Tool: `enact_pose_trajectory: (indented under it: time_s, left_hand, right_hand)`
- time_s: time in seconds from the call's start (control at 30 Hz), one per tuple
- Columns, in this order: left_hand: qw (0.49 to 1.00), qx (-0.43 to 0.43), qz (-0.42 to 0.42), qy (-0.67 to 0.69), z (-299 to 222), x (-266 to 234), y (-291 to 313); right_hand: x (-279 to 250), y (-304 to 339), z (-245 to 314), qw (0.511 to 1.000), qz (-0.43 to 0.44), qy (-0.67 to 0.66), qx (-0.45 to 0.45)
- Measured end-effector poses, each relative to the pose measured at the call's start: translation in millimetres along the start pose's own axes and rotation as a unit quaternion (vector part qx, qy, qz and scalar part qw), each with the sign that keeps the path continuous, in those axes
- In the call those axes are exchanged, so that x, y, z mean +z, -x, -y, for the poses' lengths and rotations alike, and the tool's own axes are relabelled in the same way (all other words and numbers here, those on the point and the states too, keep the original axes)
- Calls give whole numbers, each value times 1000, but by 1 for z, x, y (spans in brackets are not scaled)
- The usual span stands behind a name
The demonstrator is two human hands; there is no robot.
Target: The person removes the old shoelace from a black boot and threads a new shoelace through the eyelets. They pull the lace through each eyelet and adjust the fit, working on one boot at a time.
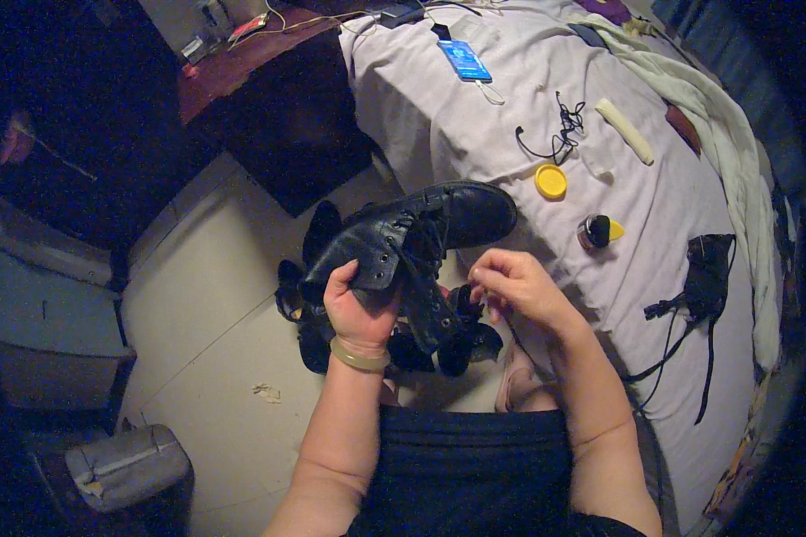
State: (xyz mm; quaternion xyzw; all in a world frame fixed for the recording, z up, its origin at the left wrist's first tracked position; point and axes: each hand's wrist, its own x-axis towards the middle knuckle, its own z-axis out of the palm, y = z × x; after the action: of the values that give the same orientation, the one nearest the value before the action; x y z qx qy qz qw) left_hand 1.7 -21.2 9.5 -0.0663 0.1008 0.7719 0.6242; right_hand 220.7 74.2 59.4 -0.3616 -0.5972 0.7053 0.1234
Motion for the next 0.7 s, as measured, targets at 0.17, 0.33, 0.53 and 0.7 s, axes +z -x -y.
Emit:
enact_pose_trajectory:
  time_s: [0.17,0.33,0.53,0.7]
  left_hand:
    - [1000,-18,5,-20,4,-5,2]
    - [998,-26,-4,-49,19,3,5]
    - [993,-58,-22,-100,29,0,8]
    - [991,-45,-24,-126,34,9,9]
  right_hand:
    - [-3,-12,-9,985,-147,-33,-80]
    - [-4,-28,-19,946,-280,120,-115]
    - [-8,-36,-18,913,-319,237,-90]
    - [-22,-36,-24,972,-219,-47,-77]
